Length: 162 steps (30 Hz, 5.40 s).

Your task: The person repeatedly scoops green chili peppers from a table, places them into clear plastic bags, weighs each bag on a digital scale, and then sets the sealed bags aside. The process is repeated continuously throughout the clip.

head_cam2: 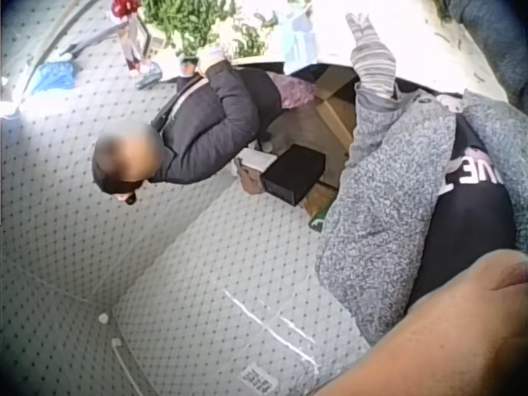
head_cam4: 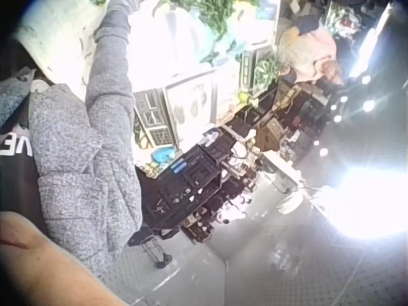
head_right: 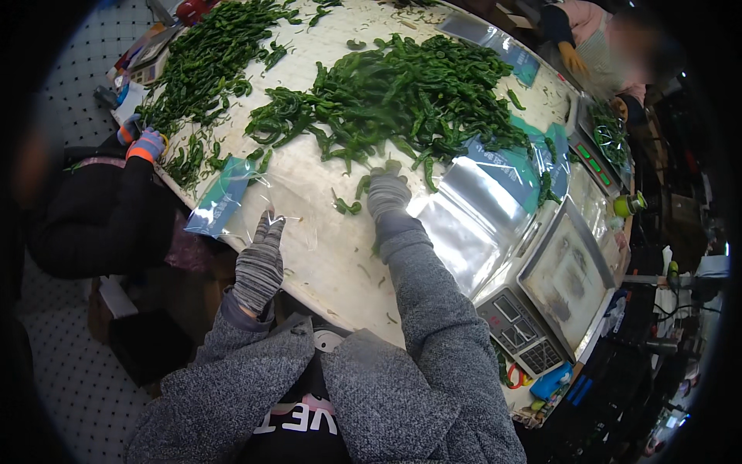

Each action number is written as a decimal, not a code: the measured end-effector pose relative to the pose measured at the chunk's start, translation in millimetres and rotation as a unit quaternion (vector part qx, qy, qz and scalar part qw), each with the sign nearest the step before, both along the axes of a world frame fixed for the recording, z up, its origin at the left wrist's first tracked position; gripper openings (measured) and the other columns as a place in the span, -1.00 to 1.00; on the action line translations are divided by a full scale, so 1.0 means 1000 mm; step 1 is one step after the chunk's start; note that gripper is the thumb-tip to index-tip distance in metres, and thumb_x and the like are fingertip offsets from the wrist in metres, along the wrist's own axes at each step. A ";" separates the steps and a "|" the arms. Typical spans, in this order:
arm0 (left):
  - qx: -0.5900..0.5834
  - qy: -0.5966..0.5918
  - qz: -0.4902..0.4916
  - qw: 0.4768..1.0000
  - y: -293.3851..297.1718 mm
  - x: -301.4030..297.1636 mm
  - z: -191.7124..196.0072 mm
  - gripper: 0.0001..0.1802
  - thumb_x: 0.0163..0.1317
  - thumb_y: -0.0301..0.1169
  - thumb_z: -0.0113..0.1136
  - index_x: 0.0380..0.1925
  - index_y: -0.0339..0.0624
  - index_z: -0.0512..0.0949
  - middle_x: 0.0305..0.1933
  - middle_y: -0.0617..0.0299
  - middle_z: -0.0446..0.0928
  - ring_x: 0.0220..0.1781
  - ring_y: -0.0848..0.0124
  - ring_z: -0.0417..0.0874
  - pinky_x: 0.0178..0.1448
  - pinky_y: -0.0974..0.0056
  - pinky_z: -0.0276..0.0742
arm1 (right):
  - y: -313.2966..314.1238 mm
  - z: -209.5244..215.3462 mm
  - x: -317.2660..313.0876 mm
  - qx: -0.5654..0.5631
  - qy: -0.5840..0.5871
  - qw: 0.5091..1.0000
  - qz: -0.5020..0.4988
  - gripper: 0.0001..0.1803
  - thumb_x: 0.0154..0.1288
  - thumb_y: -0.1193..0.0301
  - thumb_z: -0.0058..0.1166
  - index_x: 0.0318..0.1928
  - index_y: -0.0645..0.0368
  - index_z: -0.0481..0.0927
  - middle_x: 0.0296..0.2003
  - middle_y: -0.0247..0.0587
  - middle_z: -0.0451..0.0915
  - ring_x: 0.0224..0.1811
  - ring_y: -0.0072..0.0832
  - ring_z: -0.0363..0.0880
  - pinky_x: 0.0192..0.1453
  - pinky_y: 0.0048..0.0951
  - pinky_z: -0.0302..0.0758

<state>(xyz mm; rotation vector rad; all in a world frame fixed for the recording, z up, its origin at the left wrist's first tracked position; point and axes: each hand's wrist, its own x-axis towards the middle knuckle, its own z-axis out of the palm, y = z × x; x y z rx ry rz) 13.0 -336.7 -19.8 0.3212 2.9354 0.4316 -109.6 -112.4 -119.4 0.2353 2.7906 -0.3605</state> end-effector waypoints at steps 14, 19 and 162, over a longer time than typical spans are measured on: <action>0.089 -0.012 -0.038 0.995 0.011 -0.015 -0.026 -0.21 -0.13 -0.65 -0.11 0.23 -0.15 -0.01 0.32 -0.08 -0.11 0.03 0.13 0.39 -0.15 0.27 0.46 | 0.030 0.083 0.077 -0.756 -0.022 0.652 0.051 -0.77 -0.04 0.42 0.15 -0.35 0.23 0.45 -0.49 -0.28 0.46 -0.56 -0.59 0.42 -0.55 -0.58 0.40; 0.189 -0.115 -0.002 0.975 0.018 -0.020 0.005 -0.20 -0.14 -0.68 -0.15 0.24 -0.12 -0.02 0.28 -0.15 -0.02 0.26 0.03 0.13 0.15 0.21 0.28 | -0.019 0.081 0.084 -0.462 -0.237 0.845 0.130 -0.54 0.04 0.44 0.08 0.00 0.27 0.38 -0.25 -0.11 0.48 -0.21 -0.39 0.47 -0.13 -0.45 0.47; 0.441 -0.004 -0.080 0.894 0.030 -0.046 0.011 -0.21 -0.10 -0.72 -0.20 0.25 -0.23 -0.07 0.15 0.02 0.23 -0.10 0.36 0.40 -0.08 0.40 0.36 | 0.033 0.034 -0.078 0.006 -0.024 0.993 -0.113 0.29 -0.38 -0.10 0.30 0.31 -0.06 -0.26 0.28 0.09 -0.15 0.29 0.02 -0.05 0.25 0.04 0.02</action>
